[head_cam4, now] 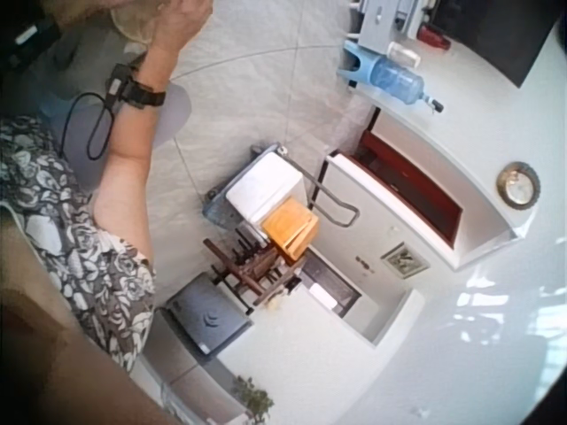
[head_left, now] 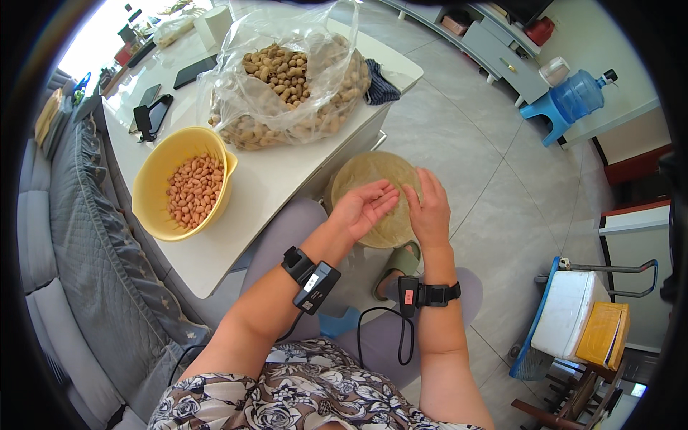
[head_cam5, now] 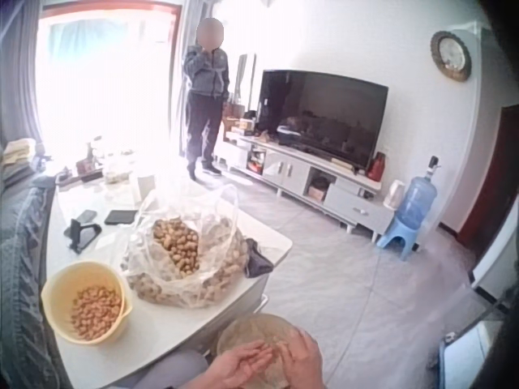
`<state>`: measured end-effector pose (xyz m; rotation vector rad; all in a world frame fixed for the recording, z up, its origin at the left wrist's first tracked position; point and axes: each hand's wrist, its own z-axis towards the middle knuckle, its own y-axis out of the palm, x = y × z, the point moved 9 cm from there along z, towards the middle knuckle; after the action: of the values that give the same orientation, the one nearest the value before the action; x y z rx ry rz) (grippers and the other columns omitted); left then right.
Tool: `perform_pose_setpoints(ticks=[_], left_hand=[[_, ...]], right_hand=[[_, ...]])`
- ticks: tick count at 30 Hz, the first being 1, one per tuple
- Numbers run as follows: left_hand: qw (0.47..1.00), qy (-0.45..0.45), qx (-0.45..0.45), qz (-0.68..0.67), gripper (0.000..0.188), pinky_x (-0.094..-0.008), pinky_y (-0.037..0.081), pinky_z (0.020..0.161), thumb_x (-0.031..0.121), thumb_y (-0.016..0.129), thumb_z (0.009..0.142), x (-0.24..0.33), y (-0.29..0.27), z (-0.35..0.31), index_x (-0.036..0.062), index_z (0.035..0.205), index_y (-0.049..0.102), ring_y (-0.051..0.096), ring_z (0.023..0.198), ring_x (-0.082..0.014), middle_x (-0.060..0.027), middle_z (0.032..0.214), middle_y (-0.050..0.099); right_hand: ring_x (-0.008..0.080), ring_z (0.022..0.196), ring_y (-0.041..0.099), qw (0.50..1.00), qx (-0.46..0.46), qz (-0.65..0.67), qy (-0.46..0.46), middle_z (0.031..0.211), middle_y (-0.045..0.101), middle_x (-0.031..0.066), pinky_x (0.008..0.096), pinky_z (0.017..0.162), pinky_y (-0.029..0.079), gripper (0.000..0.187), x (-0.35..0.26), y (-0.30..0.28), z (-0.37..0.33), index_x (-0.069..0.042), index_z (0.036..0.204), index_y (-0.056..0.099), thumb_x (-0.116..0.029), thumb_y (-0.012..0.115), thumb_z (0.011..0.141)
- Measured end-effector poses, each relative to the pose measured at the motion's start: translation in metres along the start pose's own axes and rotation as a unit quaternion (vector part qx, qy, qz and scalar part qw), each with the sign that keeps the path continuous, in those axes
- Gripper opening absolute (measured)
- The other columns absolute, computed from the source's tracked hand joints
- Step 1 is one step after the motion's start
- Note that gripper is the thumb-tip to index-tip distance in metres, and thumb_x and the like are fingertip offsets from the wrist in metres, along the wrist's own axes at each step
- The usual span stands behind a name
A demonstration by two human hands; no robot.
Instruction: The person sits on a low stool and peels peanuts by hand, placing the kernels into a yellow bowl and the shells into a separate bowl. They repeatedly pick peanuts from a plastic bag, peel them, and sort the parts into two bowls.
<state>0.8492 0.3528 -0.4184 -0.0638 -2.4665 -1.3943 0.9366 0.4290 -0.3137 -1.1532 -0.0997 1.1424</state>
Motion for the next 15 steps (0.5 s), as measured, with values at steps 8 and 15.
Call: perform_pose_setpoints(ticks=[8, 15], left_hand=[[0.785, 0.152, -0.043, 0.599, 0.019, -0.0408, 0.047, 0.086, 0.011, 0.048, 0.09, 0.025, 0.016, 0.004, 0.0058, 0.106, 0.056, 0.053, 0.107, -0.0277, -0.0107, 0.106, 0.057], [0.989, 0.005, 0.04, 0.146, 0.013, -0.0371, 0.05, 0.071, 0.01, 0.045, 0.085, 0.02, -0.01, -0.002, 0.0035, 0.09, 0.055, 0.057, 0.081, -0.0201, -0.0075, 0.082, 0.057]], right_hand=[[0.0331, 0.107, 0.051, 1.0, 0.008, 0.009, 0.003, 0.121, 0.051, 0.0167, 0.0382, 0.088, 0.043, 0.036, -0.017, -0.003, 0.016, -0.002, 0.118, 0.052, -0.015, 0.057, 0.085], [0.0275, 0.084, 0.061, 0.979, -0.047, 0.162, -0.116, 0.094, 0.063, 0.014, 0.0347, 0.074, 0.048, 0.019, -0.118, 0.011, 0.09, -0.002, 0.101, 0.062, -0.011, 0.057, 0.085]])
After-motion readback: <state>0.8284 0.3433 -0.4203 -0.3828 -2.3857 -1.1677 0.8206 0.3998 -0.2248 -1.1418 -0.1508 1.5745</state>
